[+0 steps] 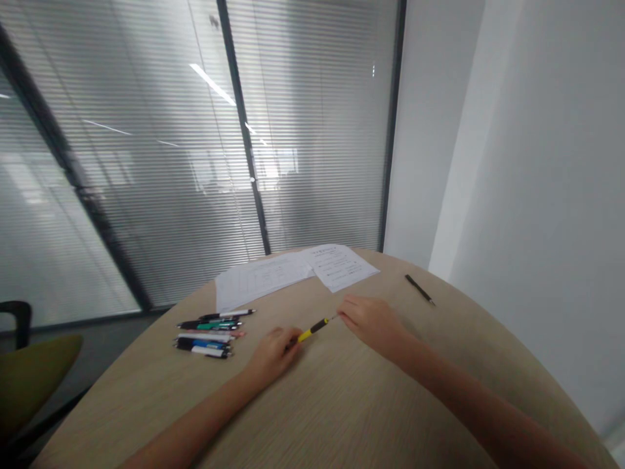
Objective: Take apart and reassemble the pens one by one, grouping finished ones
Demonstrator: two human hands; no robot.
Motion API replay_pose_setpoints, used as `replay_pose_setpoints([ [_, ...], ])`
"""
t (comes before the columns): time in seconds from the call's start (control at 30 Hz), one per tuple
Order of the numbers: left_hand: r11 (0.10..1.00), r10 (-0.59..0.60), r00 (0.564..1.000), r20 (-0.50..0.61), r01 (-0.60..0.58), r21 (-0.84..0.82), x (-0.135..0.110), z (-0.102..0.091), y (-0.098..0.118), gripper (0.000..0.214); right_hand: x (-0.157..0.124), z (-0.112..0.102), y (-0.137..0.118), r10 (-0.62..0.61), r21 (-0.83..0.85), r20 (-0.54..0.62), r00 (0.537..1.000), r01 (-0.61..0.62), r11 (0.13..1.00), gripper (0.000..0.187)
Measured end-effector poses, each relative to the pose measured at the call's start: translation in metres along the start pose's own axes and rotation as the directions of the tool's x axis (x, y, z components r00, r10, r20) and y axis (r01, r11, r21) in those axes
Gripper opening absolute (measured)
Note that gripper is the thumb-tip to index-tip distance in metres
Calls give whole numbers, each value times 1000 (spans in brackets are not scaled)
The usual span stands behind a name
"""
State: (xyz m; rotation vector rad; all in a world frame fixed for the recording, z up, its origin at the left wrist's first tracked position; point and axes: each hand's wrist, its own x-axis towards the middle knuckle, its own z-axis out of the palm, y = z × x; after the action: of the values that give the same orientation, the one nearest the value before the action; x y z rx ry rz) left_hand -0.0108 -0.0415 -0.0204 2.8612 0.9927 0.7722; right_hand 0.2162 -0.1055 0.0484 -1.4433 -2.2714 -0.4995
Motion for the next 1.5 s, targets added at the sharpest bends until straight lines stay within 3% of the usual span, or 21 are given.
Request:
replay_pose_setpoints([
  [0.3, 999, -33, 999, 20, 33, 0, 0, -2, 2, 14, -1, -2, 2, 0, 12, -37, 999, 0, 1000, 16],
  [0.5, 1000, -28, 1000, 14, 28, 12, 0, -2, 2, 14, -1, 2, -3, -26, -15, 7, 1000, 26, 1000, 16],
  [0.7, 995, 70, 997, -29, -67, 72, -1, -2, 4, 12, -2, 2, -7, -28, -19, -6, 1000, 28, 999, 21],
  [0.87, 988, 125, 988, -89, -115, 105, -1, -2, 6, 13, -1, 4, -8, -33, -36, 53, 998, 35, 999, 17],
  [1.03, 979, 182, 979, -97, -171, 111, -1, -2, 7, 13, -1, 7, -8, -14, 104, 72, 997, 6, 995, 16],
  [1.23, 988, 146, 980, -138, -137, 77, -2, -1, 5, 15, 0, 5, -7, 145, 395, 103, 984, -174, 902, 23],
  [1.33, 988, 149, 979, -141, -140, 70, -2, 0, 3, 15, 1, 6, -5, 179, 414, 100, 979, -205, 887, 20],
  [1.5, 984, 172, 974, -144, -164, 63, -2, 2, 2, 16, 1, 7, -8, 114, 381, 108, 988, -147, 913, 10],
])
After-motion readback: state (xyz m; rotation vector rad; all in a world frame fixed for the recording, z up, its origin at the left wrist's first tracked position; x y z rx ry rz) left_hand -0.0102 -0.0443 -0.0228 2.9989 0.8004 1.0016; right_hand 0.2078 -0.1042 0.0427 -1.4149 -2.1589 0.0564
